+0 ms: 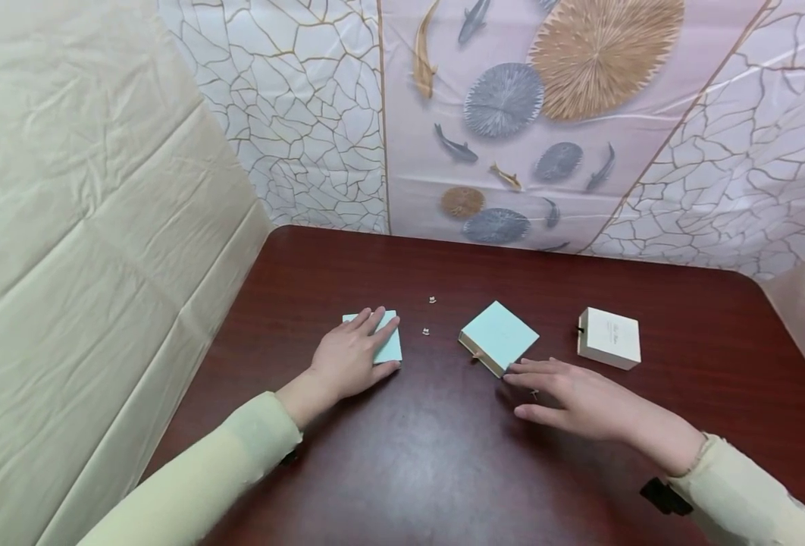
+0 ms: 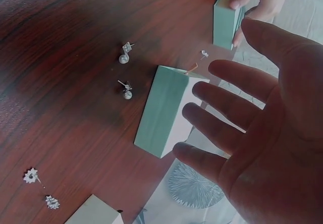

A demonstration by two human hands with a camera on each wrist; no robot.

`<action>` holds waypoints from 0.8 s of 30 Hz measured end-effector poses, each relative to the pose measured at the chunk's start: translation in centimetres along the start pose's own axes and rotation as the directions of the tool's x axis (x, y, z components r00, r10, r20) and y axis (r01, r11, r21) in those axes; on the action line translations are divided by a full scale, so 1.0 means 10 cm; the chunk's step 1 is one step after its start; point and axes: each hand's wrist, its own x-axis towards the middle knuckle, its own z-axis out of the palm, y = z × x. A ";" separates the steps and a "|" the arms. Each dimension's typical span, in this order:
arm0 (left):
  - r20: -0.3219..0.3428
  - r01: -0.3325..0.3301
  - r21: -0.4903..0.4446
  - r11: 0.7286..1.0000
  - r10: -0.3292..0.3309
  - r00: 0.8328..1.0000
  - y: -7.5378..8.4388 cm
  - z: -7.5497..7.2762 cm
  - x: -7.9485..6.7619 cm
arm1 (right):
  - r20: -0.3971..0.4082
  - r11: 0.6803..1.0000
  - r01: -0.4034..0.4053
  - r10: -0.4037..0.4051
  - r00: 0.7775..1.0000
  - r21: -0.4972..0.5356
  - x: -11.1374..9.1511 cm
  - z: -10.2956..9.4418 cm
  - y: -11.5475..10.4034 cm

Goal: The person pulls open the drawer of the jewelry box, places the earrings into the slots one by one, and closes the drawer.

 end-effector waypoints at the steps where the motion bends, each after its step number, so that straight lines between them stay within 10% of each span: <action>1: 0.001 0.019 0.002 1.000 -0.019 1.000 0.02 0.00 0.01 | 0.002 1.000 0.002 -0.002 1.000 -0.001 0.01 0.00 0.00; 8: -0.011 0.033 0.027 0.999 -0.033 0.999 0.05 0.01 0.02 | 0.006 1.000 0.005 -0.005 1.000 -0.007 0.03 0.00 -0.02; 18: 0.079 -0.295 0.008 0.955 0.294 0.953 -0.33 -0.22 -0.09 | -0.009 0.999 0.020 -0.021 1.000 -0.035 0.02 0.00 -0.01; 24: 0.159 -0.349 0.095 0.932 0.332 0.930 -0.49 -0.43 -0.12 | -0.032 0.998 0.038 -0.039 0.999 -0.049 0.02 -0.01 -0.01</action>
